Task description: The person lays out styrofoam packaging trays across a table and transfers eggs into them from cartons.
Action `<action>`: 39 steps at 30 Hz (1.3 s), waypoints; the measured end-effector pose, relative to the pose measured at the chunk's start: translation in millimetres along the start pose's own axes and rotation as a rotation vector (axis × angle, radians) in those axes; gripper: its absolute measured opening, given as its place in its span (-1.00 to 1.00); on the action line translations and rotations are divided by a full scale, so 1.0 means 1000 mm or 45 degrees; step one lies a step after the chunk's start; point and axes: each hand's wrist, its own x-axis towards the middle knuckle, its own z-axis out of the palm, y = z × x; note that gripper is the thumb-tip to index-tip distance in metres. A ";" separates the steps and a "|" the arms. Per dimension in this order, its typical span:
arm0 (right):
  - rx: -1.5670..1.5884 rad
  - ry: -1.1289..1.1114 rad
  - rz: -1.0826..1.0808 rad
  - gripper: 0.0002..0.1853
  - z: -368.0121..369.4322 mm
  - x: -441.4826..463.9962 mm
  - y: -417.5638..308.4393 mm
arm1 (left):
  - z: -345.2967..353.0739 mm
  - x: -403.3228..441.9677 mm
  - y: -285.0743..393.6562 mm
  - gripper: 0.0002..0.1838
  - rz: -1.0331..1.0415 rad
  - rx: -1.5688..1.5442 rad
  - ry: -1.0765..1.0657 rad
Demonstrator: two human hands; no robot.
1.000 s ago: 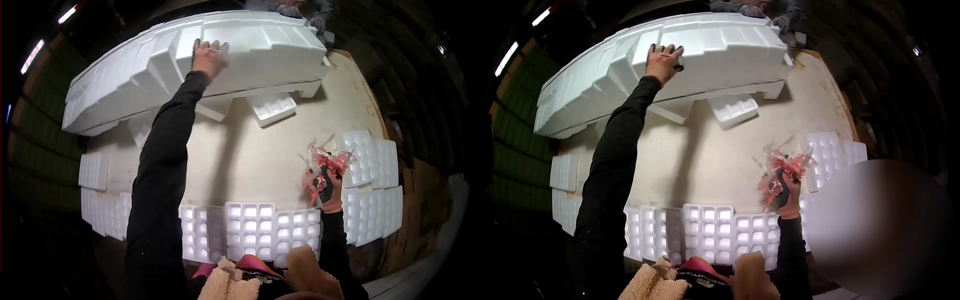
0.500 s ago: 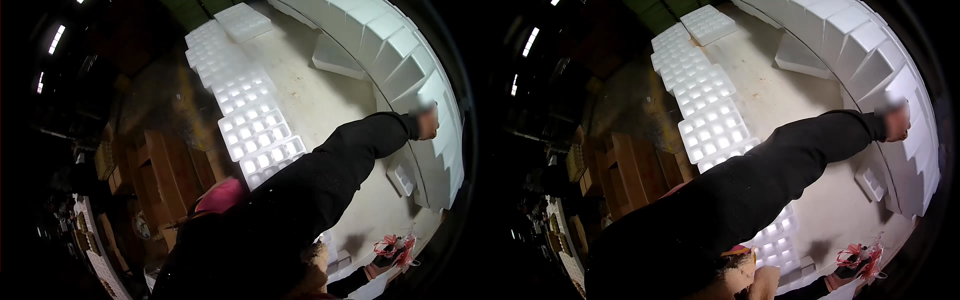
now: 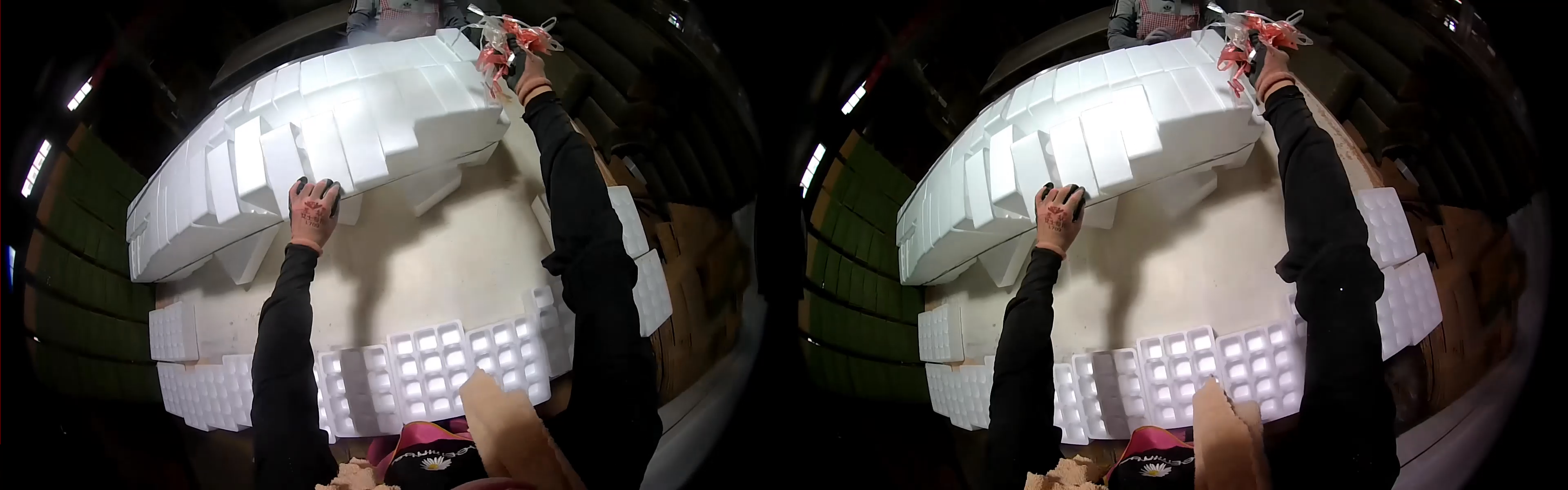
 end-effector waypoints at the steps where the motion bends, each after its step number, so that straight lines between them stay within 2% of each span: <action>1: 0.020 -0.015 0.091 -0.71 0.007 0.006 0.006 | -0.003 -0.009 0.001 -0.68 -0.004 -0.013 -0.010; 6: 0.188 -0.184 0.268 -0.68 0.022 0.025 0.067 | -0.016 -0.037 0.006 -0.70 0.017 -0.033 -0.073; 10: 0.744 -0.459 0.322 -0.64 0.019 0.056 0.188 | -0.031 -0.057 0.009 -0.70 -0.007 -0.051 -0.230; 12: 1.082 -0.242 0.488 -0.65 0.021 0.065 0.229 | -0.047 -0.070 0.017 -0.68 -0.048 -0.185 -0.415; 13: 1.248 -0.118 0.550 -0.65 0.021 0.070 0.250 | -0.053 -0.063 0.021 -0.66 -0.019 -0.217 -0.345; 15: 1.096 0.024 0.512 -0.71 0.024 0.044 0.176 | -0.066 -0.049 0.029 -0.63 0.044 -0.273 -0.207; 16: 1.026 0.113 0.489 -0.74 0.031 0.032 0.142 | -0.067 -0.021 0.031 -0.61 0.121 -0.230 0.044; 19: 0.852 0.311 0.444 -0.79 0.049 0.017 0.068 | -0.062 0.098 0.041 -0.30 -0.109 -0.006 0.260; 20: 0.742 0.282 0.440 -0.79 0.051 0.014 0.048 | -0.054 0.127 0.035 -0.16 -0.366 0.149 0.068; 21: 0.451 0.169 0.488 -0.76 0.042 0.005 0.025 | -0.045 0.153 0.025 -0.02 -0.615 0.298 -0.119; 22: 0.170 -0.117 0.352 -0.73 0.029 0.005 0.030 | -0.022 0.167 0.002 0.07 -0.760 0.234 -0.404; 23: 0.314 -0.114 0.586 -0.58 0.031 0.007 0.058 | 0.000 0.166 -0.018 0.17 -0.897 0.160 -0.701; 24: 0.466 -0.258 0.732 -0.64 0.026 -0.004 0.053 | 0.006 0.159 -0.023 0.19 -0.989 0.128 -0.867; 25: 0.546 -0.333 0.748 -0.69 0.025 -0.020 0.049 | 0.010 0.154 -0.027 0.20 -1.077 0.101 -1.032; 26: 0.623 -0.408 0.766 -0.73 0.024 -0.037 0.039 | 0.014 0.147 -0.030 0.18 -1.058 0.078 -0.950; 27: 0.731 -0.503 0.838 -0.75 0.014 -0.050 0.023 | 0.002 0.151 -0.026 0.00 -1.007 0.073 -1.031; 28: 0.830 -0.597 0.916 -0.75 0.004 -0.063 0.005 | 0.000 0.143 -0.029 -0.18 -0.921 -0.081 -0.920; 29: 1.004 -0.572 0.922 -0.76 0.000 -0.065 0.034 | 0.002 0.129 -0.040 -0.36 -0.839 -0.234 -0.811; 30: 0.973 -0.616 0.696 -0.76 -0.002 -0.076 0.018 | 0.057 0.105 -0.072 -0.70 -0.862 -0.410 -0.554; 31: 0.819 -0.659 0.269 -0.75 -0.007 -0.089 0.002 | 0.030 0.106 -0.045 -0.77 -0.899 -0.677 -0.445; 32: 0.673 -0.615 -0.143 -0.73 -0.012 -0.103 -0.015 | -0.001 0.105 -0.012 -0.74 -0.750 -0.717 -0.426; 33: 0.379 -0.576 -0.720 -0.71 -0.018 -0.118 -0.026 | -0.025 0.101 0.014 -0.71 -0.618 -0.762 -0.414; 34: 0.442 -0.645 -0.464 -0.66 -0.024 -0.130 -0.036 | -0.038 0.096 0.026 -0.71 -0.626 -0.871 -0.235; 35: 0.516 -0.687 -0.190 -0.60 -0.029 -0.142 -0.045 | -0.038 0.089 0.018 -0.70 -0.718 -0.756 0.012; 37: 0.598 -0.781 0.258 -0.48 -0.041 -0.161 -0.052 | -0.030 0.063 -0.028 -0.59 -1.062 -0.475 0.057; 39: 0.506 -1.121 0.481 -0.38 -0.060 -0.177 -0.048 | -0.015 0.035 -0.064 -0.52 -1.299 -0.402 -0.034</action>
